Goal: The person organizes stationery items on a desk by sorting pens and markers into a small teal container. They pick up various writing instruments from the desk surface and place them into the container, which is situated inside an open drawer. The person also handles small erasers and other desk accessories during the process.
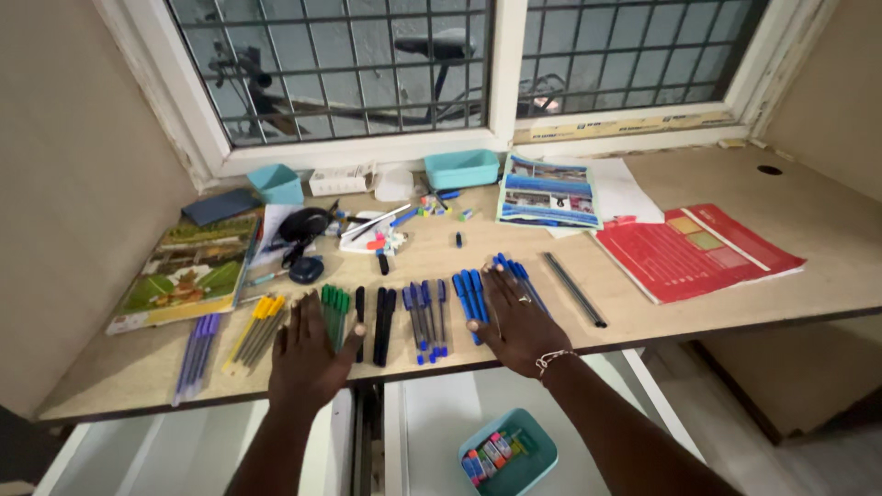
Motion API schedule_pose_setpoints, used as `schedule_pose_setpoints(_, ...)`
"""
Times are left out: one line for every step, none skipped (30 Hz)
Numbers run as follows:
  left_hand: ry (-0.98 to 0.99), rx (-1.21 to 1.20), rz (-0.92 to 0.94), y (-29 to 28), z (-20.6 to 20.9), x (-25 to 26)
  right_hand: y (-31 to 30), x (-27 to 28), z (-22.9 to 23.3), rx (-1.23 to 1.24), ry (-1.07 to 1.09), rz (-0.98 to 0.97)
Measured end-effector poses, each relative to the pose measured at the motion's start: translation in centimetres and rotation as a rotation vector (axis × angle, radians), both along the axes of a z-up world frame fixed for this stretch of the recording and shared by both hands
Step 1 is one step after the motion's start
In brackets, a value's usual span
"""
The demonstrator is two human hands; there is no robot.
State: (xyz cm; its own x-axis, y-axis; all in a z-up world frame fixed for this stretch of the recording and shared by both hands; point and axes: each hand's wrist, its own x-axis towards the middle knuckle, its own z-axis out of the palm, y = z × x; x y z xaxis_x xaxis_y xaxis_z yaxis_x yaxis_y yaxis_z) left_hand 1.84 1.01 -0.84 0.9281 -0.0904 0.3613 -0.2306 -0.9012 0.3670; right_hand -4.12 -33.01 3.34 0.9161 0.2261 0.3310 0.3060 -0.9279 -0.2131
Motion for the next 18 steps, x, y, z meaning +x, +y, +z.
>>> schedule_pose_setpoints(0.013, -0.031, -0.012, 0.3, -0.2, 0.5, 0.2, -0.4, 0.1, -0.013, -0.005, 0.001)
schedule_pose_setpoints(0.020, -0.062, -0.025, 0.6, -0.3, 1.1, 0.4, -0.5, 0.5, -0.026, -0.016, 0.002)
schedule_pose_setpoints(0.002, -0.090, -0.027, 0.7, -0.5, 1.5, 0.6, -0.7, 0.9, -0.039, -0.027, 0.002)
schedule_pose_setpoints(-0.022, -0.116, -0.029, 0.7, -0.6, 2.1, 0.7, -0.8, 1.1, -0.034, -0.034, 0.004)
schedule_pose_setpoints(-0.046, -0.142, -0.031, 0.7, -0.6, 2.7, 0.8, -0.9, 1.3, -0.029, -0.041, 0.005)
schedule_pose_setpoints(-0.124, -0.177, -0.058, 0.6, -0.6, 3.3, 0.9, -1.0, 1.3, -0.023, -0.044, 0.007)
schedule_pose_setpoints(-0.203, -0.212, -0.083, 0.4, -0.4, 4.0, 0.9, -1.0, 1.3, -0.035, -0.053, 0.002)
schedule_pose_setpoints(-0.282, -0.247, -0.107, 0.3, 0.0, 4.3, 1.0, -1.0, 1.3, -0.046, -0.062, -0.003)
schedule_pose_setpoints(-0.323, -0.233, -0.084, -0.1, 0.5, 4.5, 1.0, -0.9, 1.3, -0.058, -0.071, -0.008)
schedule_pose_setpoints(-0.366, -0.217, -0.066, -0.9, 1.1, 4.7, 1.0, -0.8, 1.3, -0.053, -0.058, -0.011)
schedule_pose_setpoints(-0.409, -0.201, -0.049, -1.6, 1.8, 5.2, 1.0, -0.8, 1.4, -0.047, -0.045, -0.015)
schedule_pose_setpoints(-0.402, -0.157, -0.070, -2.3, 2.6, 5.7, 1.0, -0.9, 1.4, -0.045, -0.031, -0.019)
schedule_pose_setpoints(-0.395, -0.113, -0.092, -2.9, 3.2, 6.4, 1.0, -0.9, 1.5, -0.038, -0.020, -0.024)
schedule_pose_setpoints(-0.389, -0.073, -0.112, -3.4, 3.6, 7.4, 1.0, -1.0, 1.5, -0.035, -0.009, -0.027)
schedule_pose_setpoints(-0.358, -0.039, -0.145, -3.9, 3.9, 8.6, 1.0, -0.9, 1.5, -0.032, 0.001, -0.030)
schedule_pose_setpoints(-0.330, -0.001, -0.175, -4.4, 4.1, 10.0, 1.1, -0.8, 1.7, -0.039, 0.005, -0.022)
schedule_pose_setpoints(-0.301, 0.037, -0.206, -4.7, 4.2, 11.5, 1.1, -0.7, 1.8, -0.046, 0.009, -0.014)
schedule_pose_setpoints(-0.279, 0.075, -0.218, -5.0, 4.2, 12.8, 1.1, -0.6, 1.9, -0.052, 0.014, -0.010)
